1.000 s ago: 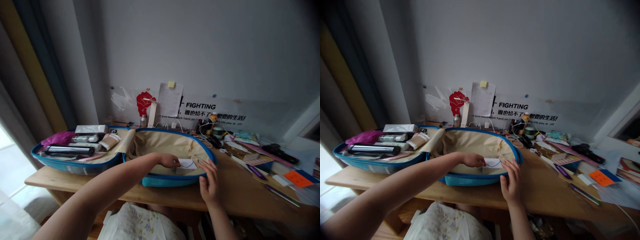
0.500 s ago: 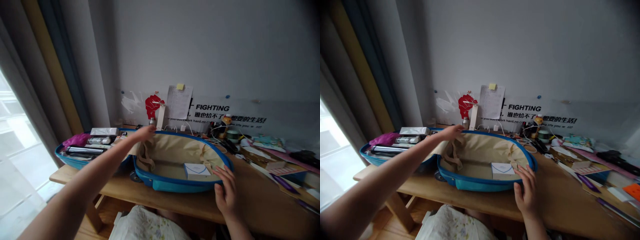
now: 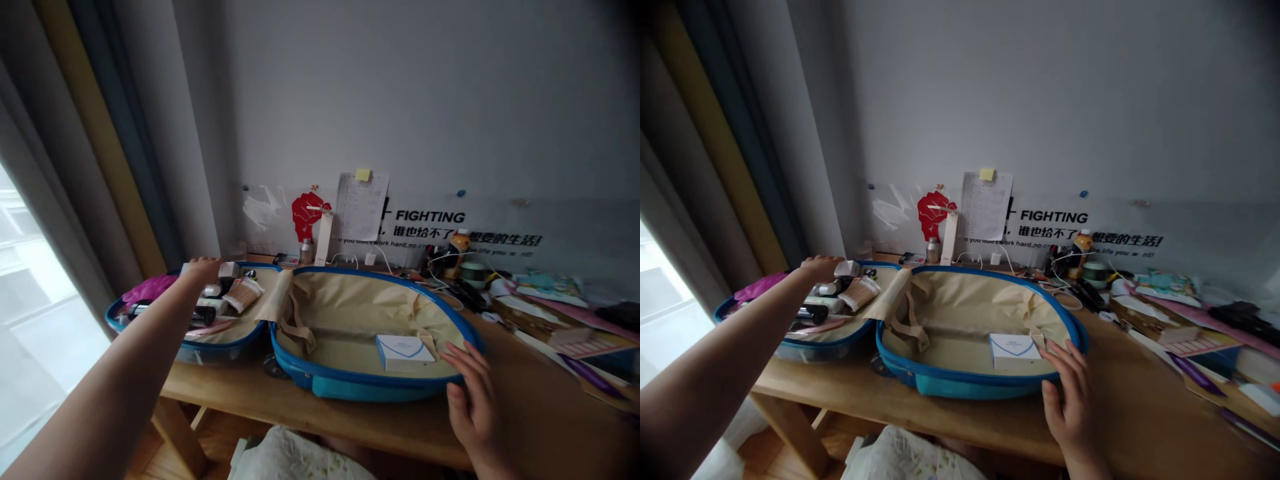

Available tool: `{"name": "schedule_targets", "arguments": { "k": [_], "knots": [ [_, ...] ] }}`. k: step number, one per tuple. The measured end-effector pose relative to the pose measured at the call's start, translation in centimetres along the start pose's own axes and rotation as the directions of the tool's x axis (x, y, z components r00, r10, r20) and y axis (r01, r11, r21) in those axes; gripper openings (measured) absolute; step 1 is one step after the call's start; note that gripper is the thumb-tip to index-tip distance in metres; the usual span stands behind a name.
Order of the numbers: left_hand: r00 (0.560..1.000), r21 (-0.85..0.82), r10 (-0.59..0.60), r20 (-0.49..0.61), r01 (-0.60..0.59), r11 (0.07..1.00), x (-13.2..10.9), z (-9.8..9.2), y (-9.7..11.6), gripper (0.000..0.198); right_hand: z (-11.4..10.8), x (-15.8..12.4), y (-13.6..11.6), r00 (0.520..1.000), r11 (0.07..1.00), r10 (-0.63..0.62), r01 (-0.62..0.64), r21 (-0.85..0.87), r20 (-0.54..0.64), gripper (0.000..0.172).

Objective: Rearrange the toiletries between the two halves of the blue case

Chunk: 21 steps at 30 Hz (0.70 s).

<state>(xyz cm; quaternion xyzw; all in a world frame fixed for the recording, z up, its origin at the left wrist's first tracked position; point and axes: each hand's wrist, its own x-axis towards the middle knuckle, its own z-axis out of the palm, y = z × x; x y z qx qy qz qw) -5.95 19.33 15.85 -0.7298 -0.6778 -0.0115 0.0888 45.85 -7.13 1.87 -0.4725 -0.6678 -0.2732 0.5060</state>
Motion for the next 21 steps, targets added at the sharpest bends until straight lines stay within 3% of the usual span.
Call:
{"name": "schedule_targets", "arguments": {
  "k": [5,11,16,21],
  "knots": [
    [0.998,0.092,-0.026,0.048,0.021,0.996,0.5,0.1,0.5,0.048,0.0,0.2,-0.3,1.0,1.0,-0.021,0.021,-0.003,-0.01,0.037],
    [0.999,0.115,0.002,-0.039,0.002,0.993,-0.7,-0.7,0.5,0.042,0.0,0.4,-0.3,0.999,0.999,-0.039,0.039,-0.003,-0.009,0.037],
    [0.981,0.102,0.081,-0.176,-0.064,0.993,-1.7,-3.8,1.9,0.051,0.1,0.5,-0.4,0.999,0.999,-0.044,0.044,-0.003,-0.017,0.036],
    [0.92,0.034,0.211,-0.329,-0.212,0.977,-2.8,-8.4,7.2,0.063,0.0,0.4,-0.3,1.0,1.0,-0.023,0.023,0.002,0.0,0.035]
  ]
}}
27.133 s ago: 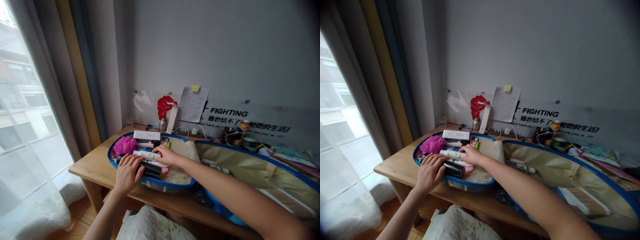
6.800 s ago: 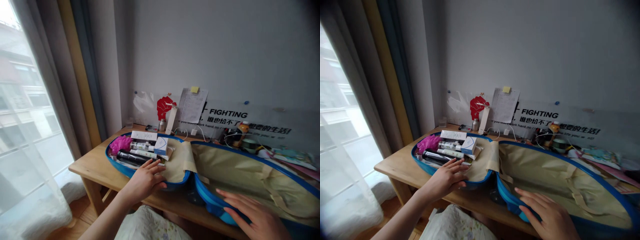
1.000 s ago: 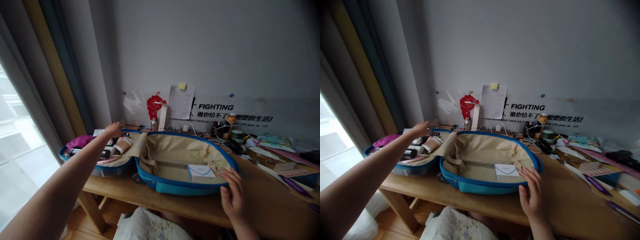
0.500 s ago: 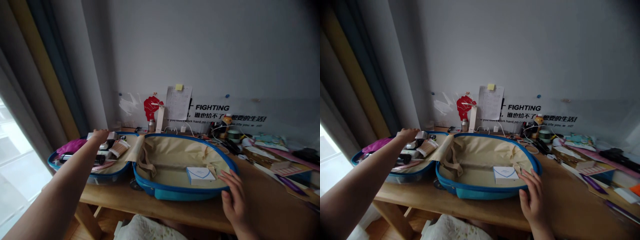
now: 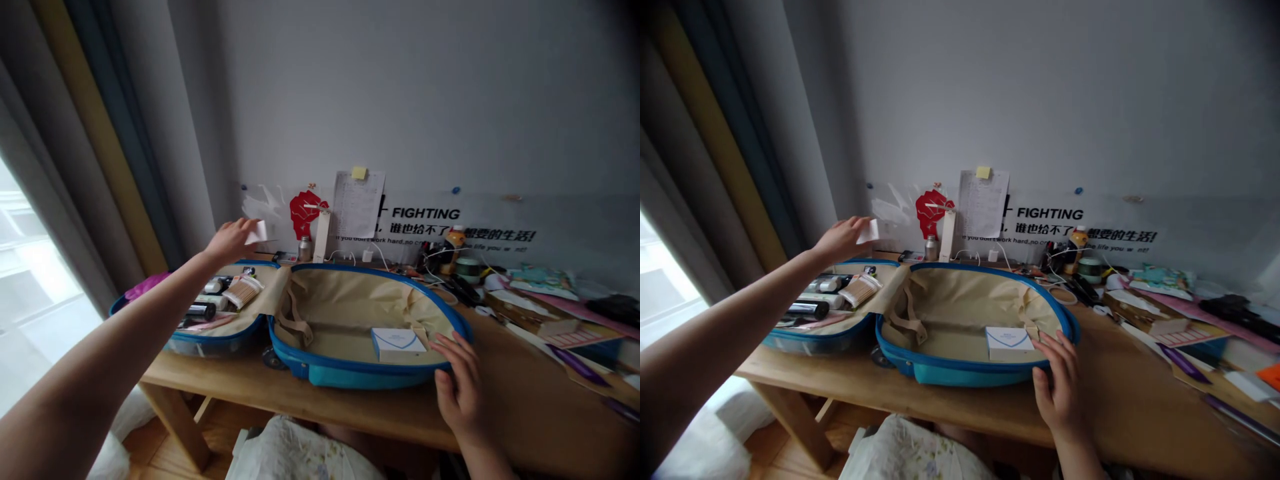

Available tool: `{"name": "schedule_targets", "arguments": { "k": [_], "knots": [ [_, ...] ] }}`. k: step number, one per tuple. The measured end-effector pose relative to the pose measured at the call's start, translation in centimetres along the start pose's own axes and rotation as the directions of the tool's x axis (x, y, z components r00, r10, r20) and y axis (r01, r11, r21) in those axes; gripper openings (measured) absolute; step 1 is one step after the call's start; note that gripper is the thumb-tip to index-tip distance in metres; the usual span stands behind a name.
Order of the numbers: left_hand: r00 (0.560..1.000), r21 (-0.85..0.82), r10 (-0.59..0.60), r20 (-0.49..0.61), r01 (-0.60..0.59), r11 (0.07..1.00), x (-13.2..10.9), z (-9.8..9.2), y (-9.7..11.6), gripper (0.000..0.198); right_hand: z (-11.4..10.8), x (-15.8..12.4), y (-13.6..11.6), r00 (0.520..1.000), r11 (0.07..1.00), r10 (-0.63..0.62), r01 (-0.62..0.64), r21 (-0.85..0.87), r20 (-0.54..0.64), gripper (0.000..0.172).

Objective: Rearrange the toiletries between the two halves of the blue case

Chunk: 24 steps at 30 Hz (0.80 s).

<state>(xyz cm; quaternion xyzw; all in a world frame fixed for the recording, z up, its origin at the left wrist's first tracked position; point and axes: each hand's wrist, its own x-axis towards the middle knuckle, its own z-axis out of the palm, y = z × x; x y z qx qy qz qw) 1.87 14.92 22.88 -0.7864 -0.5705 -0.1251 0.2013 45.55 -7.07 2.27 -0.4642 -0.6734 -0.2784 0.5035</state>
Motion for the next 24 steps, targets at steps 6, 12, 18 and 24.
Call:
{"name": "schedule_targets", "arguments": {
  "k": [6,12,18,24],
  "knots": [
    [0.877,-0.648,0.46,-0.137,-0.431,0.628,-1.8,-2.4,10.4,0.054,0.1,-0.3,0.2,1.0,1.0,0.014,-0.014,0.009,-0.014,0.035],
    [0.755,-0.673,0.655,0.027,-0.47,0.57,-5.6,-0.4,17.8,0.048,0.1,-0.3,0.2,1.0,1.0,0.021,-0.02,0.008,-0.008,0.034],
    [0.7,-0.474,0.678,0.225,-0.529,0.704,-6.4,1.5,19.7,0.065,-0.1,-0.1,-0.1,1.0,1.0,0.01,-0.01,0.002,0.002,0.034],
    [0.698,-0.379,0.651,0.297,-0.539,0.752,-6.1,2.3,20.0,0.068,0.0,-0.2,0.0,1.0,1.0,0.017,-0.017,0.021,0.003,0.035]
  ]
}}
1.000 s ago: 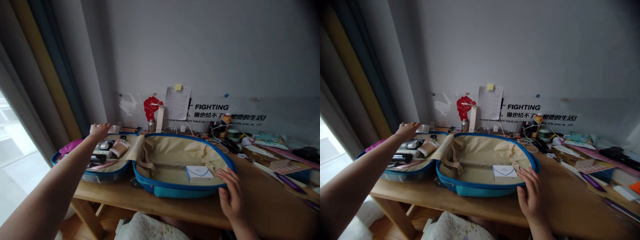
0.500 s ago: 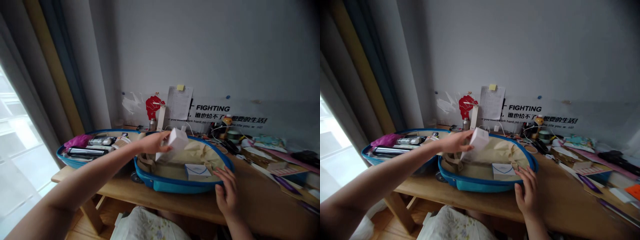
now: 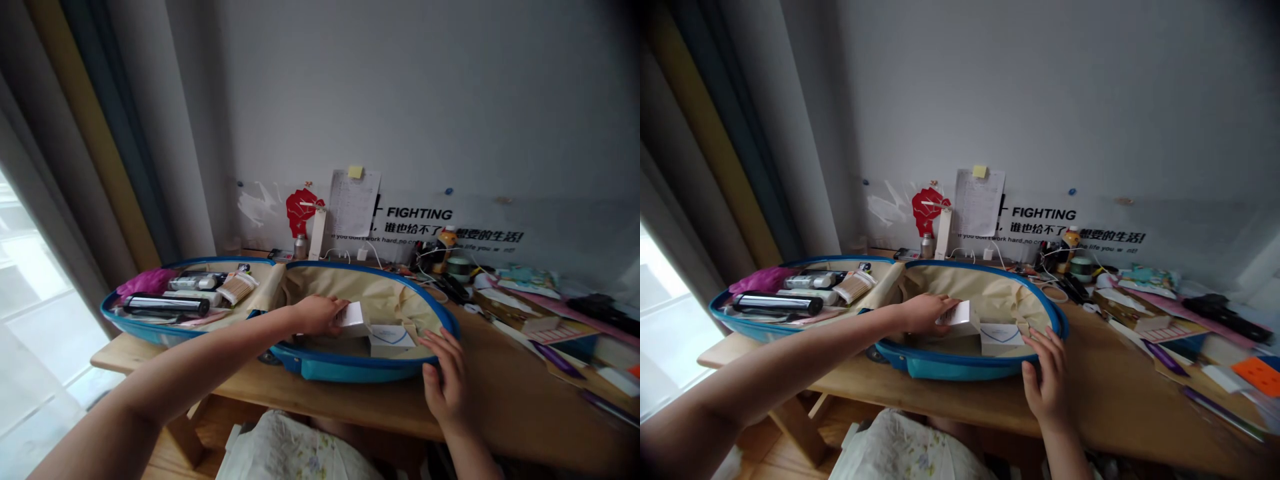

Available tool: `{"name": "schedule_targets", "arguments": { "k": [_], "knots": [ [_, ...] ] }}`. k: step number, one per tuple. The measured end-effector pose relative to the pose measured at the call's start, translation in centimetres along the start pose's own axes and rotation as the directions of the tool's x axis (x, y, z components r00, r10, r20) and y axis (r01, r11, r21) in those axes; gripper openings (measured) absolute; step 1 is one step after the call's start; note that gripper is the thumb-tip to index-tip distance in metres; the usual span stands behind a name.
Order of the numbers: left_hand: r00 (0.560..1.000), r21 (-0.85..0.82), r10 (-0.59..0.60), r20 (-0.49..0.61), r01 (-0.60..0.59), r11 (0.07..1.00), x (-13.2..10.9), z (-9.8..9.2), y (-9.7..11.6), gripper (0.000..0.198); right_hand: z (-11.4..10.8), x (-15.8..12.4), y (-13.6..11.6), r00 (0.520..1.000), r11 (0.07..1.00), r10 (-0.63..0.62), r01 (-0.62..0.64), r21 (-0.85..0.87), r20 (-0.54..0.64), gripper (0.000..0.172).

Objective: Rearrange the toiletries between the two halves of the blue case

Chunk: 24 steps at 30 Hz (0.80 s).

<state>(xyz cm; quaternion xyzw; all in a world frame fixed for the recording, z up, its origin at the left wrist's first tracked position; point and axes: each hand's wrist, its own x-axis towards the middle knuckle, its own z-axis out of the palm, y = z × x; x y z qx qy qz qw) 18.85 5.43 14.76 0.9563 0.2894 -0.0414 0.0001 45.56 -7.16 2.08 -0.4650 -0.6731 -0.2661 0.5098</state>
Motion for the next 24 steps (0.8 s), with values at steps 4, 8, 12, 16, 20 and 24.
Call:
{"name": "schedule_targets", "arguments": {
  "k": [4,8,12,16,20,24],
  "knots": [
    [1.0,0.026,-0.02,0.022,0.02,0.999,0.3,0.0,0.0,0.067,0.1,0.0,0.0,1.0,1.0,-0.004,0.004,0.009,-0.011,0.034],
    [0.998,0.053,-0.02,0.062,0.017,0.998,0.8,0.2,0.6,0.063,0.1,0.1,-0.1,1.0,1.0,-0.002,0.003,0.014,-0.024,0.033],
    [0.993,0.07,-0.03,0.116,0.022,0.997,1.8,0.7,1.6,0.059,0.1,0.0,0.0,1.0,1.0,0.005,-0.005,0.006,-0.023,0.033],
    [0.987,0.076,-0.046,0.154,0.035,0.997,2.6,1.1,1.9,0.058,0.0,-0.1,0.1,1.0,1.0,-0.004,0.004,0.0,-0.01,0.033],
    [0.982,0.076,-0.062,0.18,0.049,0.996,3.1,1.5,1.8,0.053,0.0,0.0,0.0,1.0,1.0,-0.012,0.012,0.005,-0.012,0.033],
    [0.979,0.063,-0.074,0.191,0.063,0.996,3.4,1.9,1.5,0.054,0.0,0.1,0.0,1.0,1.0,-0.013,0.013,-0.003,-0.012,0.034]
  ]
}}
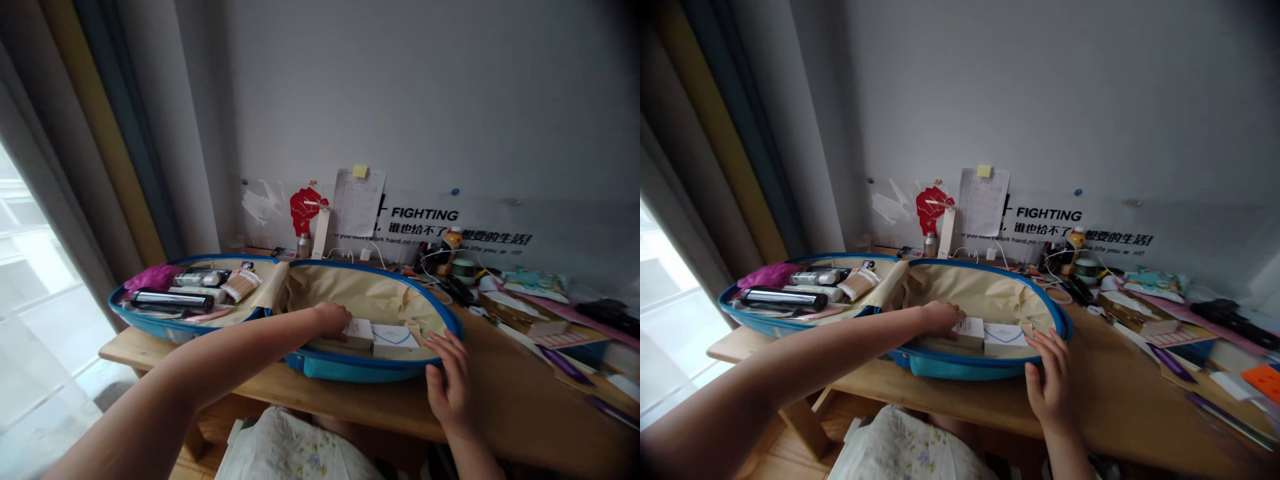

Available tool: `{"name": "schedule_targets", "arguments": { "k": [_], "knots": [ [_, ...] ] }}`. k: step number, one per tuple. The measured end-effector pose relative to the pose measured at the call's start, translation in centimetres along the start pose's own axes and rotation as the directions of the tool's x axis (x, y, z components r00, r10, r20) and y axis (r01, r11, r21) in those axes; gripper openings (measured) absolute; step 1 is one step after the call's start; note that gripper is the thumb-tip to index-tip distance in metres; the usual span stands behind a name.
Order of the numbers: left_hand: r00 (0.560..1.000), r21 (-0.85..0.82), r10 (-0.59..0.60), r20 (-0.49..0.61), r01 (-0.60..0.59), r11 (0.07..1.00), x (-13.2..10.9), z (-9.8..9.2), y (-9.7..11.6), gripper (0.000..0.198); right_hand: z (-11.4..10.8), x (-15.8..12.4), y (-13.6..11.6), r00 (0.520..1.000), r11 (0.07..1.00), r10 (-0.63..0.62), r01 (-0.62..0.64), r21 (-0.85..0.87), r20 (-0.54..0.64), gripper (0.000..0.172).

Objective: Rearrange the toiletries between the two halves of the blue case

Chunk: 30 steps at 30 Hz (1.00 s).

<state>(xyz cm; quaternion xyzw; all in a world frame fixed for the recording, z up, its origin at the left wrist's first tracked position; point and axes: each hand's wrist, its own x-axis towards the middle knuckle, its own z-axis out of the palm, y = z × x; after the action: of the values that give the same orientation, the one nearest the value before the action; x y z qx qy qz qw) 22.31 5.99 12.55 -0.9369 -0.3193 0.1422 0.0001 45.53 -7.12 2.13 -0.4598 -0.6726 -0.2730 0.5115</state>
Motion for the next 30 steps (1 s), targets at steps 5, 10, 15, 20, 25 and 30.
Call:
{"name": "schedule_targets", "arguments": {
  "k": [5,10,15,20,25,30],
  "knots": [
    [1.0,-0.054,0.0,-0.002,0.0,0.999,0.1,0.1,-0.3,0.06,0.1,0.0,0.1,1.0,1.0,0.0,0.0,0.003,0.001,0.035],
    [0.994,-0.124,0.013,-0.106,-0.026,0.992,-1.6,-0.7,-1.5,0.06,0.1,0.2,0.1,1.0,1.0,-0.02,0.02,0.007,-0.023,0.033],
    [0.938,-0.183,-0.172,-0.301,0.12,0.976,-7.6,-2.0,-7.1,0.048,0.1,0.2,0.1,1.0,1.0,-0.03,0.03,0.0,-0.002,0.034],
    [0.806,-0.207,-0.542,-0.236,0.504,0.839,-16.4,-0.1,-16.2,0.054,0.3,0.1,0.2,1.0,1.0,-0.015,0.016,0.014,-0.023,0.035],
    [0.671,-0.131,-0.732,-0.115,0.721,0.681,-23.6,4.0,-21.6,0.058,0.4,0.1,0.3,1.0,1.0,0.003,-0.002,0.023,-0.031,0.035],
    [0.662,-0.074,-0.742,-0.103,0.739,0.67,-25.7,6.8,-22.6,0.066,0.5,0.2,0.4,0.999,1.0,-0.013,0.014,0.022,-0.049,0.034]
  ]
}}
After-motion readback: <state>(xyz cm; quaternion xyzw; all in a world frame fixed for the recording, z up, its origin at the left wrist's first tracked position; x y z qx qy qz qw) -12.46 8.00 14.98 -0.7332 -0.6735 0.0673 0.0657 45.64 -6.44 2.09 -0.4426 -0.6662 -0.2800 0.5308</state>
